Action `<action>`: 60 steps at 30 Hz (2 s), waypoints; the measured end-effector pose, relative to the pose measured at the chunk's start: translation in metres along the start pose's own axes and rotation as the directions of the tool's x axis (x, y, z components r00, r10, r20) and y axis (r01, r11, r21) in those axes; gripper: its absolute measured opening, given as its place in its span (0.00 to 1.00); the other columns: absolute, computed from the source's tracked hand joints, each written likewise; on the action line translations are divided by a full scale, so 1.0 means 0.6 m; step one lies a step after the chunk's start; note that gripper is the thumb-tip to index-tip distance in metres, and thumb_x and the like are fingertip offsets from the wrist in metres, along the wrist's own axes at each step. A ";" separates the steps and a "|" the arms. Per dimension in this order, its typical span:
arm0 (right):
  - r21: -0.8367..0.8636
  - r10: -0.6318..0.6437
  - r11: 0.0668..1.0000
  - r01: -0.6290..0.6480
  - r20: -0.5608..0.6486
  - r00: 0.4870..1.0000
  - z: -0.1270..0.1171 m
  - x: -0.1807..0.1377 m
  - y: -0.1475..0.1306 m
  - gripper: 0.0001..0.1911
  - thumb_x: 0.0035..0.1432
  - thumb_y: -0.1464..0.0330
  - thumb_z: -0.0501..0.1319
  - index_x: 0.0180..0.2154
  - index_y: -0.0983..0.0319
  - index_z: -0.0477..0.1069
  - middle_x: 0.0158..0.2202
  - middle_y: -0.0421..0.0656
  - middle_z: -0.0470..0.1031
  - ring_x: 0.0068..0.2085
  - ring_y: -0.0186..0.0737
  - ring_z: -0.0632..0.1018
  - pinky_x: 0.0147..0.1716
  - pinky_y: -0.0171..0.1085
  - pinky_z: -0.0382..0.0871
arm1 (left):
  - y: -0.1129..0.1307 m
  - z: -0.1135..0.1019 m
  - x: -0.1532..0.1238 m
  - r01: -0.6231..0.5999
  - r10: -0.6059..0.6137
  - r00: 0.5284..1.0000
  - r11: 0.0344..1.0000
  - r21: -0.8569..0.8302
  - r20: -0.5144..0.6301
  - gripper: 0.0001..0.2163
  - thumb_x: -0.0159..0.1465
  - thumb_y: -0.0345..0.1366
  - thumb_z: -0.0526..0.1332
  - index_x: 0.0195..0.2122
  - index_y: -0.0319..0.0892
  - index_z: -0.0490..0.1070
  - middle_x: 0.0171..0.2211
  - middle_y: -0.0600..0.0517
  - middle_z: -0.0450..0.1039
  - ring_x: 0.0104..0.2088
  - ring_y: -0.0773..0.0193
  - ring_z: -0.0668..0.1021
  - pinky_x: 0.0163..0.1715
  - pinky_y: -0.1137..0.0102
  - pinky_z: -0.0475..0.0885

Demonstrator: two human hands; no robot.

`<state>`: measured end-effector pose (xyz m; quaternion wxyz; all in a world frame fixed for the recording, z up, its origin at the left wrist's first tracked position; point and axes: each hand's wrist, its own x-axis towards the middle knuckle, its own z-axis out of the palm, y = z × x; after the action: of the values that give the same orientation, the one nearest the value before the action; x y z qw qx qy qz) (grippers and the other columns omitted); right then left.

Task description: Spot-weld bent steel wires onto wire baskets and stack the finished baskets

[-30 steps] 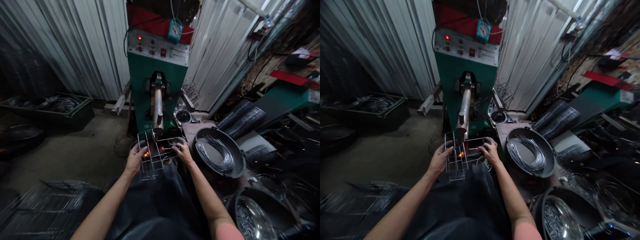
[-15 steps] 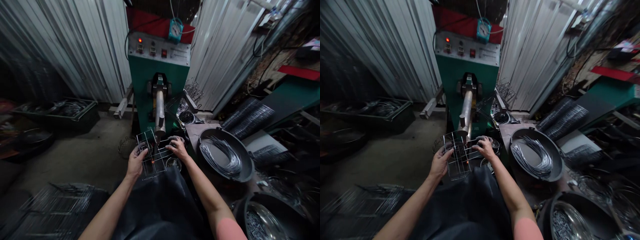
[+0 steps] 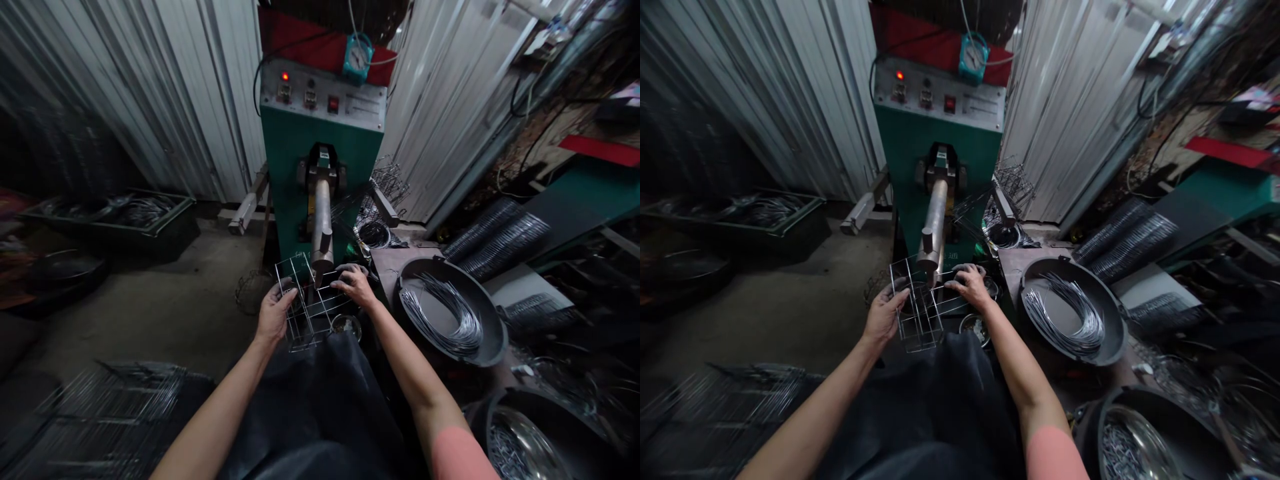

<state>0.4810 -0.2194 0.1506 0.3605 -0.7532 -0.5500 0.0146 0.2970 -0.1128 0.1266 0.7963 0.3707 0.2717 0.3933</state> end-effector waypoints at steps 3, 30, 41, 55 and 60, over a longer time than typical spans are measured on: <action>-0.012 0.005 1.000 -0.005 0.010 1.000 -0.001 0.005 0.002 0.15 0.52 0.56 0.62 0.23 0.60 0.69 0.42 0.43 0.73 0.48 0.44 0.68 0.50 0.47 0.51 | 0.001 0.000 0.006 0.020 -0.020 1.000 1.000 -0.013 0.007 0.22 0.40 0.33 0.71 0.39 0.39 0.72 0.25 0.56 0.72 0.26 0.72 0.73 0.30 0.76 0.67; -0.046 0.048 0.998 -0.047 0.019 0.999 0.001 0.008 0.001 0.15 0.53 0.56 0.61 0.23 0.60 0.70 0.40 0.42 0.74 0.46 0.42 0.69 0.49 0.46 0.51 | 0.007 0.002 0.012 0.047 -0.048 0.999 0.997 0.061 0.003 0.27 0.37 0.37 0.73 0.40 0.38 0.72 0.24 0.56 0.70 0.24 0.73 0.70 0.25 0.77 0.63; -0.011 -0.125 0.992 0.124 -0.019 0.992 -0.049 -0.126 -0.033 0.21 0.54 0.63 0.61 0.50 0.57 0.65 0.45 0.47 0.72 0.47 0.45 0.71 0.48 0.46 0.60 | 0.028 -0.156 -0.086 0.133 -0.131 0.991 0.989 0.063 -0.040 0.15 0.43 0.36 0.70 0.34 0.42 0.73 0.16 0.60 0.62 0.19 0.74 0.68 0.23 0.79 0.67; 0.071 -0.366 0.926 0.370 -0.068 0.928 -0.085 -0.103 -0.225 0.21 0.54 0.50 0.56 0.25 0.60 0.71 0.23 0.43 0.71 0.27 0.37 0.72 0.28 0.35 0.65 | 0.159 -0.201 -0.151 -0.267 0.316 0.941 0.914 0.306 -0.123 0.17 0.49 0.41 0.66 0.41 0.46 0.73 0.39 0.53 0.74 0.46 0.61 0.72 0.49 0.69 0.63; 0.072 -0.343 0.938 0.338 0.075 0.936 -0.069 -0.080 -0.268 0.21 0.53 0.51 0.58 0.24 0.61 0.71 0.22 0.40 0.71 0.27 0.34 0.72 0.27 0.31 0.62 | 0.215 -0.085 -0.185 -0.460 0.287 0.882 0.696 0.551 0.374 0.18 0.49 0.42 0.66 0.42 0.44 0.74 0.41 0.48 0.74 0.46 0.55 0.72 0.48 0.67 0.64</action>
<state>0.3477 -0.2601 0.2534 0.3548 -0.6344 -0.6867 0.0004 0.1451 -0.1319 0.2167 0.5578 0.7091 0.1980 0.3831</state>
